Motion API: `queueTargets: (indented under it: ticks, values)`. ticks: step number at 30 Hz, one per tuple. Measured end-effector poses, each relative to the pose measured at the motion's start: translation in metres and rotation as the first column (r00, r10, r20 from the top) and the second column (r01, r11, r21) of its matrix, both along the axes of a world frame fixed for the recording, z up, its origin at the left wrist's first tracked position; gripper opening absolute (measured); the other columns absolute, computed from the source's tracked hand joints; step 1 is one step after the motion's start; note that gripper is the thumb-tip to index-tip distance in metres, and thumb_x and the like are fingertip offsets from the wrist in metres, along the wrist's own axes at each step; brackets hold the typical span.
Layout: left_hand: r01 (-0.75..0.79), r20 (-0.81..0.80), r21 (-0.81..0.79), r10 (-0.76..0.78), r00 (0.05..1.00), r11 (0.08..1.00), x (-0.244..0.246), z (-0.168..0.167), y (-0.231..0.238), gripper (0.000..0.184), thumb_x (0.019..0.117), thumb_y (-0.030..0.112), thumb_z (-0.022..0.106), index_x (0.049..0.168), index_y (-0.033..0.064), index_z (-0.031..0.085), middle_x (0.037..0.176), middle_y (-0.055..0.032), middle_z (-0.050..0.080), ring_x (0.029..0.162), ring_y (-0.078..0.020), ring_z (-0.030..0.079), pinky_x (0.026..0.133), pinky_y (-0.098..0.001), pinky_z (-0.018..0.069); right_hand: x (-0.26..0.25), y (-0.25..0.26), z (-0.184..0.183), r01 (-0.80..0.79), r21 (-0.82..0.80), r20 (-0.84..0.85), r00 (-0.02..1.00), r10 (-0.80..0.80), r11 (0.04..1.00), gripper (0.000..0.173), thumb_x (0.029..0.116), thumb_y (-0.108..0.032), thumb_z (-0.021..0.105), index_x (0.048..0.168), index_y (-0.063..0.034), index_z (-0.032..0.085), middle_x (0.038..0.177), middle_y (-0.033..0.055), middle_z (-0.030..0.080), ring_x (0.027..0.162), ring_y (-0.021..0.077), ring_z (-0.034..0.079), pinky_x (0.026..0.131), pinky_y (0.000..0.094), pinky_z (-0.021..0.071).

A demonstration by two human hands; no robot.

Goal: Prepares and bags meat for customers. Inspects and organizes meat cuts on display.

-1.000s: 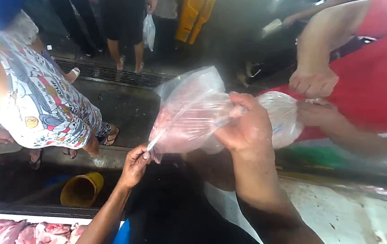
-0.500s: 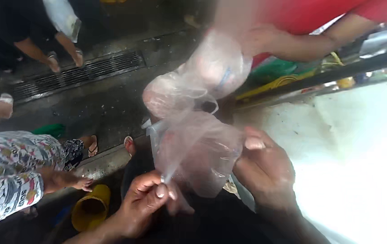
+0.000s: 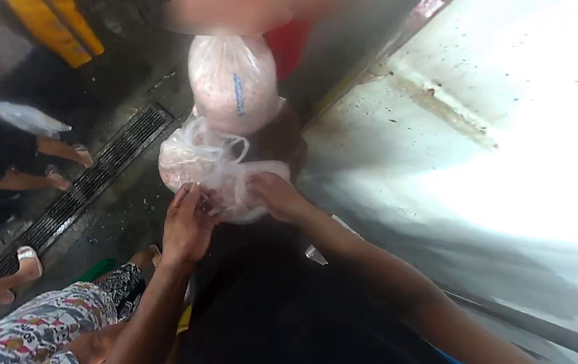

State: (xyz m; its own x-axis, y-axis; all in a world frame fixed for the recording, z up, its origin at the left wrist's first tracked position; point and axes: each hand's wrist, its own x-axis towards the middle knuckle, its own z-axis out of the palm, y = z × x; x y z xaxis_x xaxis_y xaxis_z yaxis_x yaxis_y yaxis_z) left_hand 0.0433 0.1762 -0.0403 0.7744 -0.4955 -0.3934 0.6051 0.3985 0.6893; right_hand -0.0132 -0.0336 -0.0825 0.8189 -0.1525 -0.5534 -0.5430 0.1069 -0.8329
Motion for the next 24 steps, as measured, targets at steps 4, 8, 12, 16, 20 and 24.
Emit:
queueTargets:
  ticks: [4,8,12,16,20,24]
  values:
    - [-0.035,-0.082,0.052,0.039,0.996,0.998,0.000,-0.011,-0.004,0.031,0.1101,0.021,0.030,0.106,0.0092,0.058,0.089,-0.0104,0.069,0.083,-0.0262,0.072,0.078,-0.0485,0.0624,-0.031,-0.012,0.003,0.151,-0.745,0.196,0.981,-0.003,0.650,0.032,0.0997,-0.023,0.061,0.127,-0.0076,0.070,0.121,0.0133,0.069,0.109,0.0265,0.068,0.094,0.0501,0.0569]
    - [-0.056,-0.042,0.006,0.056,0.998,0.998,-0.001,-0.005,-0.009,0.027,0.1089,0.019,0.033,0.104,0.0095,0.059,0.088,-0.0096,0.067,0.084,-0.0252,0.070,0.082,-0.0496,0.0609,-0.059,-0.031,-0.057,0.092,-0.937,0.070,0.994,-0.079,0.337,0.075,0.0869,-0.040,0.072,0.153,-0.0150,0.047,0.145,0.0237,0.051,0.129,0.0492,0.049,0.096,0.0684,0.0434]
    - [0.047,0.048,0.059,-0.050,0.998,0.997,-0.007,0.001,-0.003,0.017,0.1022,0.013,0.049,0.109,0.0069,0.063,0.091,-0.0081,0.067,0.083,-0.0191,0.069,0.081,-0.0404,0.0611,-0.071,-0.083,-0.055,0.008,-0.780,-0.203,0.942,-0.266,0.626,0.030,0.0988,-0.016,0.063,0.125,-0.0044,0.070,0.116,0.0253,0.071,0.112,0.0451,0.066,0.096,0.0662,0.0501]
    - [0.198,0.283,0.314,-0.291,0.914,0.928,-0.017,0.018,0.000,0.027,0.1002,0.014,0.057,0.122,-0.0010,0.059,0.099,-0.0069,0.070,0.086,-0.0153,0.069,0.081,-0.0331,0.0604,-0.076,-0.095,0.030,0.139,-0.799,-0.061,0.949,-0.309,0.586,0.022,0.0970,-0.009,0.062,0.116,-0.0066,0.072,0.098,0.0205,0.072,0.089,0.0410,0.069,0.076,0.0677,0.0519]
    - [0.223,0.379,0.688,-0.605,0.700,0.690,-0.031,0.051,-0.020,0.036,0.1003,0.019,0.058,0.129,-0.0020,0.057,0.102,-0.0023,0.073,0.090,-0.0099,0.071,0.079,-0.0278,0.0614,-0.078,-0.060,0.070,0.141,-0.594,0.070,0.990,-0.124,0.792,0.032,0.0952,-0.013,0.064,0.127,-0.0104,0.065,0.090,0.0074,0.072,0.074,0.0201,0.068,0.067,0.0444,0.0587]
    - [0.067,0.441,0.854,-0.785,0.434,0.517,-0.037,0.056,-0.047,0.032,0.1002,0.025,0.058,0.122,0.0040,0.064,0.093,-0.0031,0.070,0.080,-0.0089,0.067,0.073,-0.0279,0.0588,-0.058,-0.014,0.033,-0.126,-0.076,0.386,0.911,0.145,0.989,0.061,0.0982,-0.016,0.061,0.154,-0.0023,0.039,0.107,0.0068,0.072,0.091,0.0099,0.068,0.085,0.0293,0.0590]
